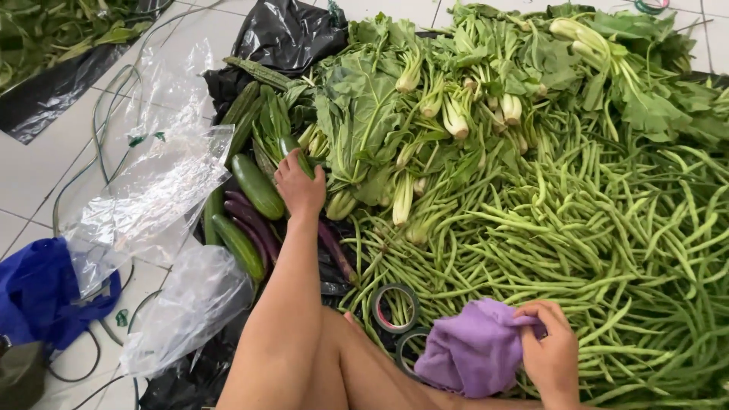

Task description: Wiping individual cucumbers with a cloth and sorting them into a plastic container.

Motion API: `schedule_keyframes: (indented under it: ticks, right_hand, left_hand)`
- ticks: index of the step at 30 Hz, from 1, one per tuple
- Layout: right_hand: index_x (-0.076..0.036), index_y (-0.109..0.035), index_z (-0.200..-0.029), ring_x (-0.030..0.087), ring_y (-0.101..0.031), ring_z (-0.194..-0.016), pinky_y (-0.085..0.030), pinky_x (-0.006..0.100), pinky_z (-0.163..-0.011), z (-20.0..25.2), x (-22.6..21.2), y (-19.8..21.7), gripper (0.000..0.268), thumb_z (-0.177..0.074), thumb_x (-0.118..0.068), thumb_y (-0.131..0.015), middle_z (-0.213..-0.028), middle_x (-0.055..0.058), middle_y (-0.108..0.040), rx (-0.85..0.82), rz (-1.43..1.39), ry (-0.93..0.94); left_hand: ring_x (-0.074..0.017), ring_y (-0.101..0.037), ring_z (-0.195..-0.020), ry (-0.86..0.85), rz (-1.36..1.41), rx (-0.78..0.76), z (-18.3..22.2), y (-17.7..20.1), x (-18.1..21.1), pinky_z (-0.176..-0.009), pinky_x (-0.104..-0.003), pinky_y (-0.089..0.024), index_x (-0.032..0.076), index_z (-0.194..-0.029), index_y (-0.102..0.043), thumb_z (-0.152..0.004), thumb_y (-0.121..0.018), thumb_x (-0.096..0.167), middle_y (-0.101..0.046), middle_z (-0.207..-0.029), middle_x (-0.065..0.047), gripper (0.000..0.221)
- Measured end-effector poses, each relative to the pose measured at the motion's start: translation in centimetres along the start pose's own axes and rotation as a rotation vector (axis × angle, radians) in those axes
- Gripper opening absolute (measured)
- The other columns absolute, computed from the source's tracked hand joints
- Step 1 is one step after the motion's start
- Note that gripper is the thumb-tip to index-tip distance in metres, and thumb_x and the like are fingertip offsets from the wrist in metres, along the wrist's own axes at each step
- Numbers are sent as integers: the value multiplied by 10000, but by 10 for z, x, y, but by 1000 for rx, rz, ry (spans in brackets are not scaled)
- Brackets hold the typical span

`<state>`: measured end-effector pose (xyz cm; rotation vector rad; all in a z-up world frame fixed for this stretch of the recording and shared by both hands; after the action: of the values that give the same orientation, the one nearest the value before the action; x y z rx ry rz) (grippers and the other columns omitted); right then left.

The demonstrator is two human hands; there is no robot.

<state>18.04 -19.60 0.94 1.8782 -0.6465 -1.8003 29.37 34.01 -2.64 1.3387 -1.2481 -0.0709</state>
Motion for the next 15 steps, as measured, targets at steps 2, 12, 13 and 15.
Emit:
schedule_keyframes:
  ticks: [2, 12, 13, 15]
  right_hand:
    - [-21, -670, -827, 232, -590, -998, -453, 332, -906, 3, -3, -2, 115, -769, 77, -651, -1085, 66, -613, 86, 58, 95]
    - [-41, -570, -941, 104, -496, -710, -419, 231, -667, 10, 37, -12, 74, -903, -17, -629, -818, 30, -598, 140, -565, -14]
    - [-41, -570, -941, 104, -496, -710, -419, 231, -667, 11, 34, -12, 74, -903, -17, -629, -818, 30, -598, 148, -562, -12]
    - [-19, -627, -1075, 146, -616, -830, -500, 264, -778, 13, 24, -8, 305, -809, 130, -614, -961, 64, -683, 184, -540, 48]
  left_hand:
    - [-380, -401, -1338, 16, -28, -84, 2, -9, -7, -1088, -515, -376, 153, -1473, -473, -929, -689, 270, -460, -1465, -162, 597]
    - [-451, -313, -1436, 336, 74, -293, 23, -34, -32, -1111, -497, -422, 254, -1592, -375, -916, -623, 28, -133, -1675, -214, 755]
    - [-451, -313, -1436, 330, 80, -297, 23, -32, -32, -1111, -497, -422, 254, -1592, -375, -916, -623, 28, -133, -1675, -214, 755]
    - [-490, -361, -1381, 336, 16, -282, 20, -26, -31, -1104, -553, -422, 191, -1635, -247, -876, -709, 85, -292, -1600, -246, 894]
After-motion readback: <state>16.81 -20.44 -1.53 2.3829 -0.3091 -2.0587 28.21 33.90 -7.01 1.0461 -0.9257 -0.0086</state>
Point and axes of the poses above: each hand's wrist, its own z-axis away from the middle knuckle, its own y-axis out of the back of the hand, x = y × z, the point moved 10 cm from there along -z, towards the middle knuckle
